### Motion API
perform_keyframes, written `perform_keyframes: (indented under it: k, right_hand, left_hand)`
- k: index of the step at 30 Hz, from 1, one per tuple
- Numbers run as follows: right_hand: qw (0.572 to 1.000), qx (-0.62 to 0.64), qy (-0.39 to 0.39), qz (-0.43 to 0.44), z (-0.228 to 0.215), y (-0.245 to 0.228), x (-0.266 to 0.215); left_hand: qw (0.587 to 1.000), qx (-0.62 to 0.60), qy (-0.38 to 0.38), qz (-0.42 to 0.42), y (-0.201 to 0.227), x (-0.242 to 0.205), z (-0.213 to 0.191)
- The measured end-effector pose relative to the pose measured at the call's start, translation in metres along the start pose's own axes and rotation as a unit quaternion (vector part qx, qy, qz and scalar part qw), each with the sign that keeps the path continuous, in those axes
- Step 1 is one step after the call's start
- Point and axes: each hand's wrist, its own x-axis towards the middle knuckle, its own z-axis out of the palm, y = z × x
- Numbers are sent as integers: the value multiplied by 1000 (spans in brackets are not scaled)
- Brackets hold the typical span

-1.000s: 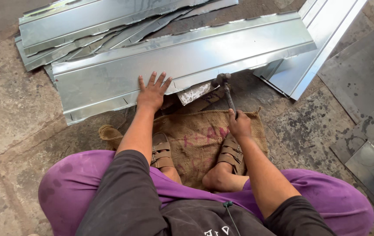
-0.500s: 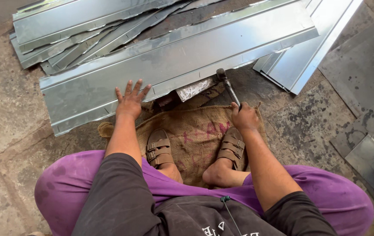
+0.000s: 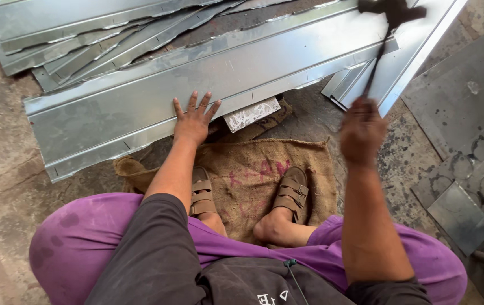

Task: The person sits on the floor and uses a hammer to repeatedly strike a long metal sheet resting on a burlap sack. They adjust the sheet's position and orientation multiple times, continuing to hammer along its length.

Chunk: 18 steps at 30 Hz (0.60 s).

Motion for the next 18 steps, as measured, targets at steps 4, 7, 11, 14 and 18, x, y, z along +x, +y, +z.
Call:
perform_keyframes:
  k: [4,7,11,14,18]
  right_hand:
    - [902,96,102,-408,-44,-67,30]
    - [867,116,156,-458,-21,-42,22]
    - [962,-159,24,-222,58,59,-45]
    - [932,-309,-167,91,83,94,-78]
    - [979,-192,-61,-31,64,45,-49]
  left_hand:
    - [1000,-3,9,4,3,-2,10]
    - [999,-37,-19,0,-1,-1,3]
    - [999,-32,-17,-4,5,-5,1]
    - [999,-42,-15,-18,6,-8,-8]
    - [994,-76,-55,-48,7,-9,-18]
